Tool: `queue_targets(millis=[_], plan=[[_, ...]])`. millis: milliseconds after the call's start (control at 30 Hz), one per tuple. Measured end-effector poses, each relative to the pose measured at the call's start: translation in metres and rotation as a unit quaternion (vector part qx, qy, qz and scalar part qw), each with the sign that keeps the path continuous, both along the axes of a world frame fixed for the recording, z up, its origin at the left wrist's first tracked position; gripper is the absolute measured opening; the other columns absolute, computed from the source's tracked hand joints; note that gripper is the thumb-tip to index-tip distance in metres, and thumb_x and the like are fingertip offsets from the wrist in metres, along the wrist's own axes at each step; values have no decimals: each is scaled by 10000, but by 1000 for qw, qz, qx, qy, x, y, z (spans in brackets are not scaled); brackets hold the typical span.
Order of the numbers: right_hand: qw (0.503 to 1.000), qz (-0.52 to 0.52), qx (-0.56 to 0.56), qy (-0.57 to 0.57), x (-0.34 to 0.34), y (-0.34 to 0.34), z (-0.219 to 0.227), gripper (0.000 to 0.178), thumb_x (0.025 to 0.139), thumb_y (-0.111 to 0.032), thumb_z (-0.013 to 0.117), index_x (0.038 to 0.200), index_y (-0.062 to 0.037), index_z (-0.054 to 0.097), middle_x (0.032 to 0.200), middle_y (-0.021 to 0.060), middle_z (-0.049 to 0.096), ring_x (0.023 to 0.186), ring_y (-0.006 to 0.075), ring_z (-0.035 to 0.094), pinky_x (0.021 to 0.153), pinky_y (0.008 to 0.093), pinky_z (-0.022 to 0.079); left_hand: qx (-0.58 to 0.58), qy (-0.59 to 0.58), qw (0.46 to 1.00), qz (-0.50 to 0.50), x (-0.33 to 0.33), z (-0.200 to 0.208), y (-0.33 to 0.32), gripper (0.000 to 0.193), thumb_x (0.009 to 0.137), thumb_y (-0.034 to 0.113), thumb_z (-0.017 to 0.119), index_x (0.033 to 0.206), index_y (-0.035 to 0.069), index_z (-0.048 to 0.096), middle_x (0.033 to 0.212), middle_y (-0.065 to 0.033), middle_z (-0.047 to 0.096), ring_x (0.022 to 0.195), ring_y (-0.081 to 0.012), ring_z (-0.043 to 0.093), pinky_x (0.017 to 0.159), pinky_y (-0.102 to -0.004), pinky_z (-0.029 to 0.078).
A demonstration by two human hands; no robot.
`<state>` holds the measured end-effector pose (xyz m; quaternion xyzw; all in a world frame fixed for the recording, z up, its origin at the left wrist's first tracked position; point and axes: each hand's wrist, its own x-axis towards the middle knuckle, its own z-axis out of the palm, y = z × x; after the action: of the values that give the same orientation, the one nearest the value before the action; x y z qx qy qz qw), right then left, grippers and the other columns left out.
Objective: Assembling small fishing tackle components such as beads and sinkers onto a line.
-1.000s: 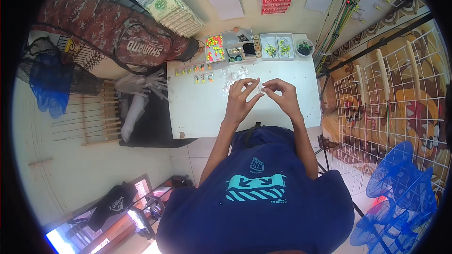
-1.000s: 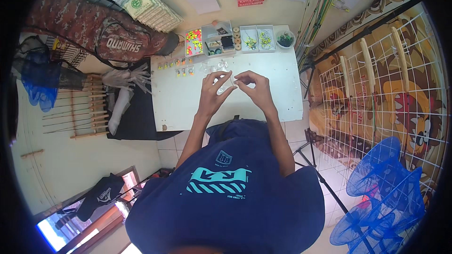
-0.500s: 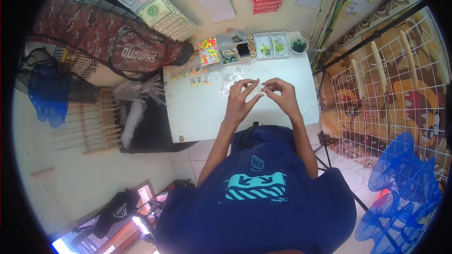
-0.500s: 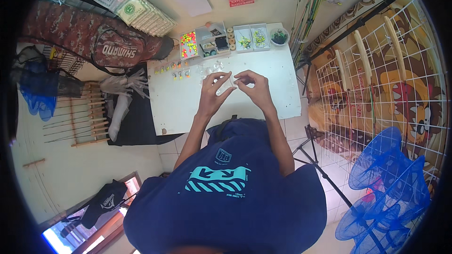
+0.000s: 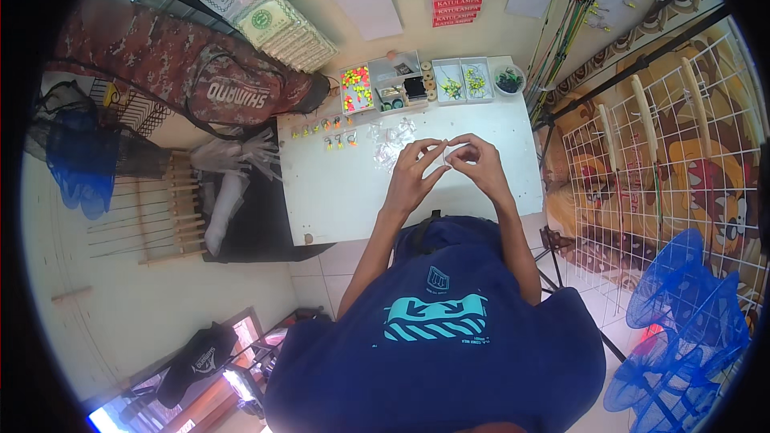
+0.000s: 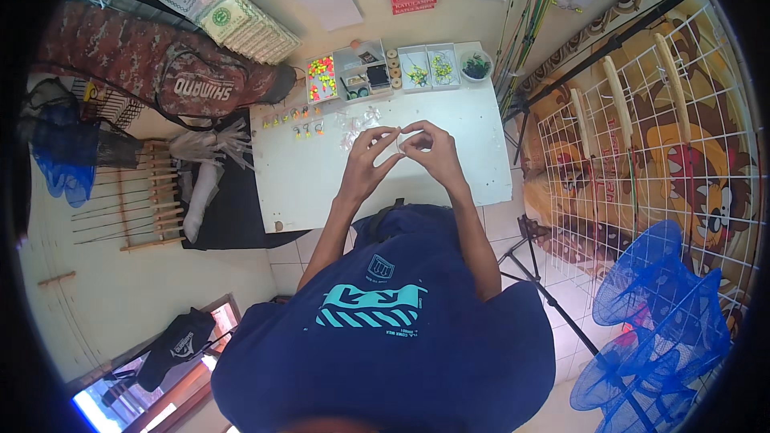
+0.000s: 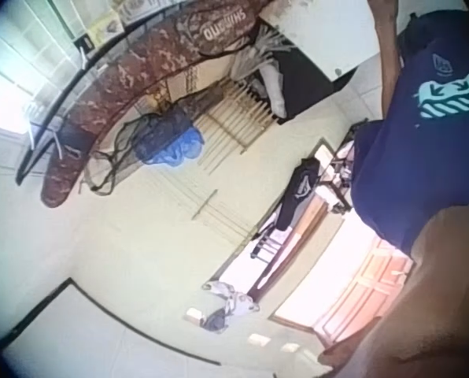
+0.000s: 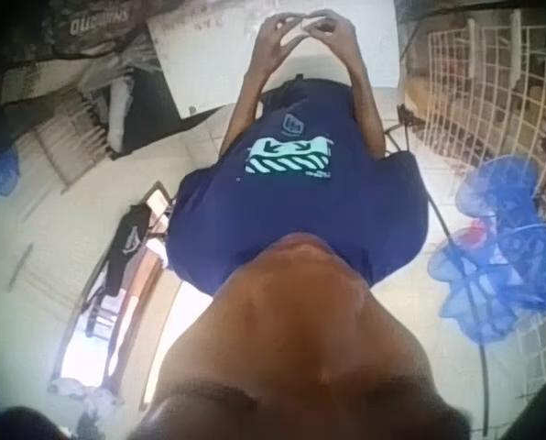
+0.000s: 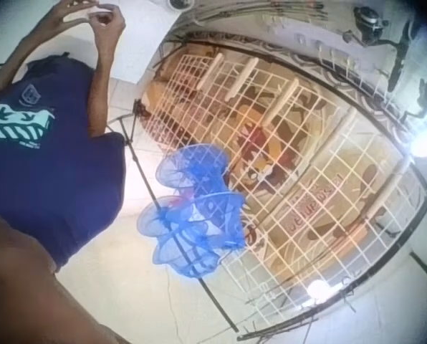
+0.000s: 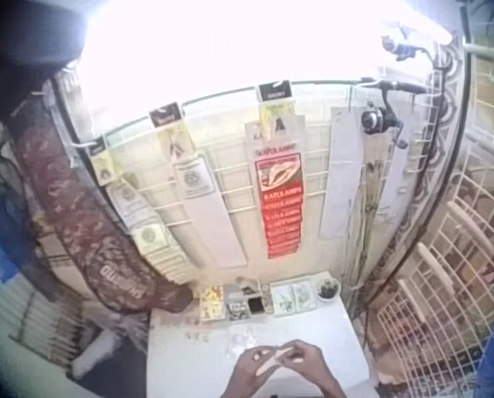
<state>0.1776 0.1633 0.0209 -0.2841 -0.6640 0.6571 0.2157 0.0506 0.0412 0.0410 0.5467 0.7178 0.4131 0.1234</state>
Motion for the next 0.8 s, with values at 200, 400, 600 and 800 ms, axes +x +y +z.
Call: queue_targets(millis=[200, 400, 600, 800], plan=[[993, -52, 103, -36, -7, -7, 0, 104, 787, -82, 691, 864, -12, 695, 796, 81, 704, 744, 141, 671, 702, 273, 517, -4, -167, 982, 92, 2, -11, 2, 275, 828, 157, 707, 1079, 56, 662, 1003, -79, 625, 792, -177, 577, 693, -304, 470], [992, -35, 114, -44, -14, -15, -3, 164, 818, -143, 703, 892, 2, 677, 776, 104, 695, 738, 181, 677, 710, 293, 521, -6, -317, 941, 114, 3, -31, 4, 157, 873, 137, 676, 955, 4, 661, 907, -57, 669, 815, -121, 624, 748, -263, 489], [991, -32, 116, -56, -17, -17, -3, 141, 818, -119, 692, 877, 4, 655, 773, 103, 691, 729, 178, 675, 702, 291, 521, 6, -220, 968, 117, -1, -27, -1, 203, 840, 96, 693, 1022, 12, 661, 826, -65, 688, 760, -110, 623, 715, -261, 490], [990, -51, 120, -61, -18, -18, -11, 129, 795, -99, 693, 848, 3, 635, 752, 96, 680, 695, 165, 659, 682, 285, 519, -15, -90, 992, 92, 2, -5, 1, 312, 819, 61, 654, 1127, 48, 606, 785, -105, 626, 721, -230, 583, 678, -351, 476]])
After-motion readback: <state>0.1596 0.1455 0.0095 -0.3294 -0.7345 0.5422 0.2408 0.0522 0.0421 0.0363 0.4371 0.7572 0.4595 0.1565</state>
